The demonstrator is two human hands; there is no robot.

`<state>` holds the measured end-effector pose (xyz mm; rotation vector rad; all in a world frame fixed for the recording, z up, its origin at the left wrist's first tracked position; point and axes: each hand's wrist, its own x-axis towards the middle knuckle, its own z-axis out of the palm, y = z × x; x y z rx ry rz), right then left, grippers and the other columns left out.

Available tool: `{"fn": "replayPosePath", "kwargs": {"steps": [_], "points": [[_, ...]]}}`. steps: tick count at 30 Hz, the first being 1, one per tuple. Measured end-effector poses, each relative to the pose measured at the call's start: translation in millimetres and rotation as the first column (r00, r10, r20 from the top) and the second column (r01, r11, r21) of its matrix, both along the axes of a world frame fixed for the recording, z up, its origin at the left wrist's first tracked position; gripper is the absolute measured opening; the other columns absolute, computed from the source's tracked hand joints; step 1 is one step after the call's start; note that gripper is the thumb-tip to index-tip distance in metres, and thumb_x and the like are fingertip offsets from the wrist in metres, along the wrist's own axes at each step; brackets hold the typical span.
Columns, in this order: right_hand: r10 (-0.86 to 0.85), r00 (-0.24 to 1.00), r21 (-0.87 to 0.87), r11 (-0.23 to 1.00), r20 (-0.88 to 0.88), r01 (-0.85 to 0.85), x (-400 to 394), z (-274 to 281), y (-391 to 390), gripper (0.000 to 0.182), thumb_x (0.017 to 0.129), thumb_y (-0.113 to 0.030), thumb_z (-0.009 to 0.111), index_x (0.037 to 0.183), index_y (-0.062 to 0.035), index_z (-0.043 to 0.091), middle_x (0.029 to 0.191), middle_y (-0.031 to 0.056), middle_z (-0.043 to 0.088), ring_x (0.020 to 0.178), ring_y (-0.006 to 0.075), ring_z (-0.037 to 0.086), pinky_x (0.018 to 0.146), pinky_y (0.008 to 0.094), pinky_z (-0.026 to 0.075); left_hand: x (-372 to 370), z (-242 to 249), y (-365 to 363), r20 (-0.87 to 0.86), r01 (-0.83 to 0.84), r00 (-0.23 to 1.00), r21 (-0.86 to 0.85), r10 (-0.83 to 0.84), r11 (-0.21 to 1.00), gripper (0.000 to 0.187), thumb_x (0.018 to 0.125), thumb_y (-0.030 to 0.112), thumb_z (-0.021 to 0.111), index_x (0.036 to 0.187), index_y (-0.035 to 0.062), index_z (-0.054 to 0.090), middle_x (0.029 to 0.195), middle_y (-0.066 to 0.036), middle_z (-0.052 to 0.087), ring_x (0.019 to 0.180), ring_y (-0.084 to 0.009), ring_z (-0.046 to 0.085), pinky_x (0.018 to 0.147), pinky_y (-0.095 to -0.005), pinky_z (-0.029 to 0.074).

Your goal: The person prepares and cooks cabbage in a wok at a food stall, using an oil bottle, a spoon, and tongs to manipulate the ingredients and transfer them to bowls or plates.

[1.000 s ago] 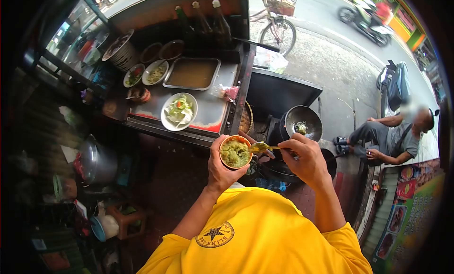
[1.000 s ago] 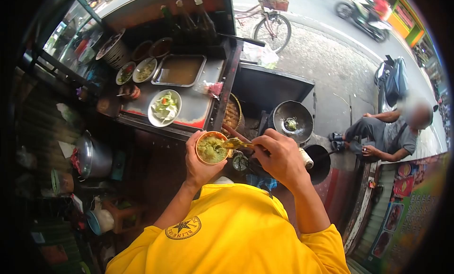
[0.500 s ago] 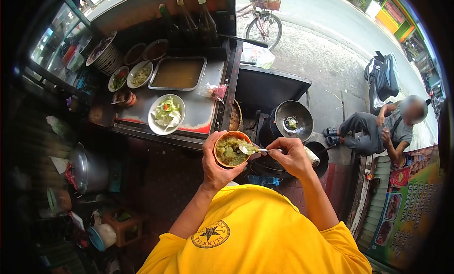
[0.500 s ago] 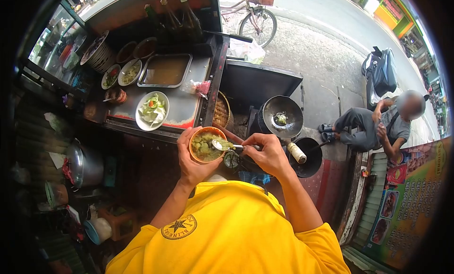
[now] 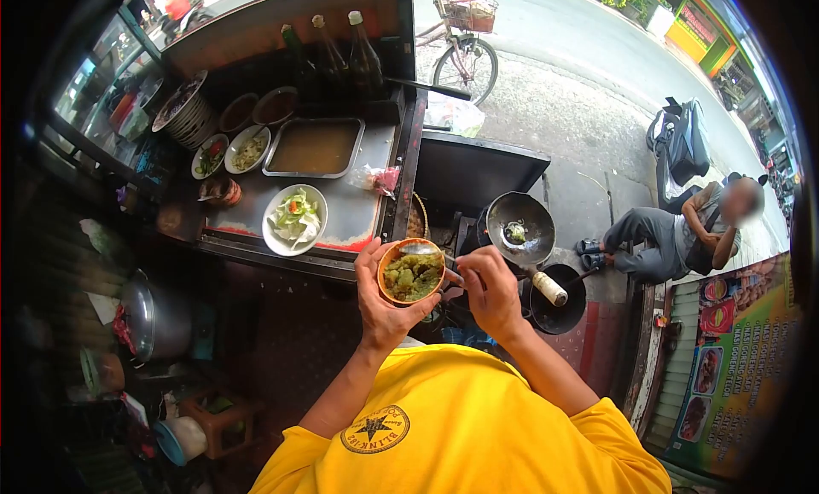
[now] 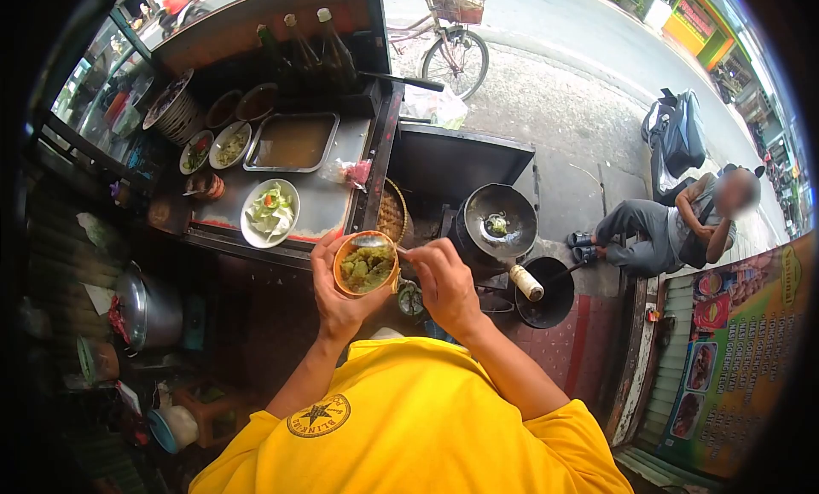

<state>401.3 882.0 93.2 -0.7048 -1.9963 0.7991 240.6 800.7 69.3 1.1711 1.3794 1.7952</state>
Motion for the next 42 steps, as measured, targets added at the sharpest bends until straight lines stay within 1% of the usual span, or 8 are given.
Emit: {"fn": "replayPosePath", "kwargs": {"steps": [1, 9, 12, 14, 17, 23, 27, 42], "points": [[0.016, 1.000, 0.025, 1.000, 0.016, -0.016, 0, -2, -4, 0.027, 0.081, 0.011, 0.059, 0.103, -0.0029, 0.057, 0.087, 0.0156, 0.053, 0.070, 0.0331, 0.058, 0.057, 0.0380, 0.048, -1, 1, 1, 0.039, 0.005, 0.999, 0.019, -0.006, 1.000, 0.098, 0.062, 0.010, 0.085, 0.137, 0.0030, 0.022, 0.124, -0.014, 0.046, 0.117, -0.0229, 0.050, 0.102, -0.0356, 0.042], [0.012, 0.996, 0.107, 0.994, 0.083, -0.021, 34, -15, -9, 0.036, 0.077, 0.012, 0.061, 0.109, -0.0058, 0.060, 0.088, 0.0154, 0.051, 0.069, 0.0310, 0.057, 0.056, 0.0355, 0.047, -5, 11, -8, 0.178, -0.035, 0.984, 0.032, 0.029, 0.999, 0.099, 0.064, 0.011, 0.085, 0.138, 0.0029, 0.021, 0.125, -0.014, 0.045, 0.116, -0.0231, 0.051, 0.102, -0.0362, 0.044], [-0.049, 0.993, 0.154, 0.988, 0.107, 0.032, 47, -5, 0, 0.029, 0.079, 0.010, 0.062, 0.103, -0.0054, 0.063, 0.086, 0.0139, 0.054, 0.066, 0.0295, 0.058, 0.054, 0.0337, 0.046, -8, 3, -8, 0.108, -0.045, 0.993, 0.044, 0.040, 0.998, 0.098, 0.062, 0.010, 0.085, 0.138, 0.0024, 0.023, 0.124, -0.015, 0.046, 0.117, -0.0238, 0.051, 0.101, -0.0366, 0.044], [-0.046, 0.988, 0.156, 0.988, 0.144, 0.024, 52, 8, 7, 0.024, 0.079, 0.008, 0.063, 0.101, -0.0035, 0.062, 0.085, 0.0135, 0.056, 0.064, 0.0284, 0.059, 0.053, 0.0334, 0.046, -10, 4, -8, -0.230, -0.080, 0.970, -0.002, 0.077, 0.997, 0.095, 0.062, 0.007, 0.085, 0.137, 0.0027, 0.026, 0.123, -0.013, 0.048, 0.115, -0.0220, 0.053, 0.100, -0.0341, 0.044], [-0.045, 0.969, 0.199, 0.980, 0.242, -0.004, 49, 46, 16, 0.021, 0.079, 0.005, 0.064, 0.098, -0.0020, 0.062, 0.084, 0.0128, 0.057, 0.062, 0.0275, 0.060, 0.053, 0.0345, 0.048, -7, 7, -8, -0.402, -0.087, 0.914, -0.053, 0.059, 0.995, 0.097, 0.059, 0.009, 0.087, 0.136, 0.0023, 0.028, 0.121, -0.013, 0.050, 0.114, -0.0220, 0.053, 0.099, -0.0340, 0.044], [-0.019, 0.673, 0.262, 0.929, 0.740, -0.261, 28, 85, 22, 0.016, 0.078, -0.003, 0.064, 0.093, 0.0032, 0.062, 0.082, 0.0135, 0.056, 0.067, 0.0272, 0.062, 0.057, 0.0364, 0.051, 2, 6, -3, -0.519, -0.042, 0.855, -0.038, 0.017, 0.998, 0.098, 0.055, 0.010, 0.087, 0.135, 0.0034, 0.031, 0.122, -0.017, 0.052, 0.112, -0.0291, 0.056, 0.097, -0.0369, 0.046], [0.020, 0.554, 0.195, 0.925, 0.832, -0.325, 15, 98, 17, 0.010, 0.075, 0.001, 0.061, 0.085, 0.0029, 0.060, 0.080, 0.0118, 0.053, 0.066, 0.0260, 0.060, 0.056, 0.0365, 0.050, 3, 1, -2, -0.583, -0.036, 0.813, -0.026, 0.014, 0.999, 0.099, 0.056, 0.011, 0.088, 0.136, 0.0054, 0.030, 0.124, -0.017, 0.049, 0.114, -0.0309, 0.053, 0.098, -0.0382, 0.046], [0.245, 0.557, 0.014, 0.908, 0.793, -0.418, 5, 86, 32, 0.012, 0.075, -0.006, 0.061, 0.083, 0.0006, 0.066, 0.075, 0.0105, 0.058, 0.063, 0.0284, 0.060, 0.056, 0.0372, 0.051, -2, -4, 1, -0.571, -0.012, 0.820, -0.083, -0.038, 0.996, 0.102, 0.054, 0.010, 0.088, 0.137, 0.0055, 0.030, 0.126, -0.017, 0.049, 0.116, -0.0315, 0.053, 0.100, -0.0385, 0.044]]}}
